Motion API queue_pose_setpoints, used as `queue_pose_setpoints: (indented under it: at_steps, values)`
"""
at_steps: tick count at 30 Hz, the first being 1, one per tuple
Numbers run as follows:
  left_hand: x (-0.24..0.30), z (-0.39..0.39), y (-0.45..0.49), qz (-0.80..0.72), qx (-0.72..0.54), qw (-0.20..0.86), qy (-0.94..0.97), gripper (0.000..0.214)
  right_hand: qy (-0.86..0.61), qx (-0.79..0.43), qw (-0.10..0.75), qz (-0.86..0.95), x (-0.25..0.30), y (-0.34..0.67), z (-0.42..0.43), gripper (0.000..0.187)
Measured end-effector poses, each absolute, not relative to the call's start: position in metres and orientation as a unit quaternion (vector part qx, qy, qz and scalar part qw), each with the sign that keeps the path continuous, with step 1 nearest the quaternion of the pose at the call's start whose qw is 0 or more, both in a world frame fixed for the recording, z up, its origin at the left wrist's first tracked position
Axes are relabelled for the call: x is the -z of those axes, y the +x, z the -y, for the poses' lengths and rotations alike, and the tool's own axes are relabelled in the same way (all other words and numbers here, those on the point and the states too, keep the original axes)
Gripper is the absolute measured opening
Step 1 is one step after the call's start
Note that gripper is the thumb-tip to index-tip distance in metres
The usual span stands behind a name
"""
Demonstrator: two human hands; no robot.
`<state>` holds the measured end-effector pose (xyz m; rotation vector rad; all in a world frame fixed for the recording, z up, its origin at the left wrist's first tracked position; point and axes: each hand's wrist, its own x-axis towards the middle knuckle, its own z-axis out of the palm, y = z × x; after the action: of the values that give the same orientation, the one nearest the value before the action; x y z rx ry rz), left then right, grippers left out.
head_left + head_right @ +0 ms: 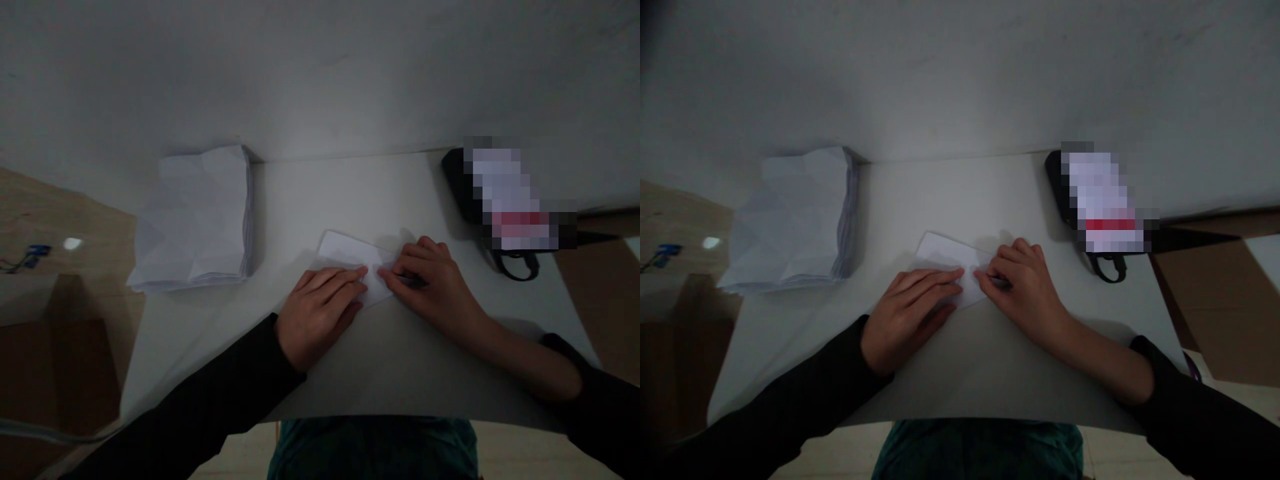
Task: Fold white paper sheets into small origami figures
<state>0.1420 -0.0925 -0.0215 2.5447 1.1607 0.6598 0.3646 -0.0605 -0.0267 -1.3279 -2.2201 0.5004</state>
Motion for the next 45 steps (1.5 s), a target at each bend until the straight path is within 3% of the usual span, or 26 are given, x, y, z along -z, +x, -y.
queue_pose_setpoints:
  at_steps: [45]
  values:
    - [0.0182, 0.1014, 0.1426, -0.385, -0.265, 0.072, 0.881, 0.022, -0.492, -0.204, 0.246, 0.810, 0.0234, 0.3664, 0.0595, 0.028]
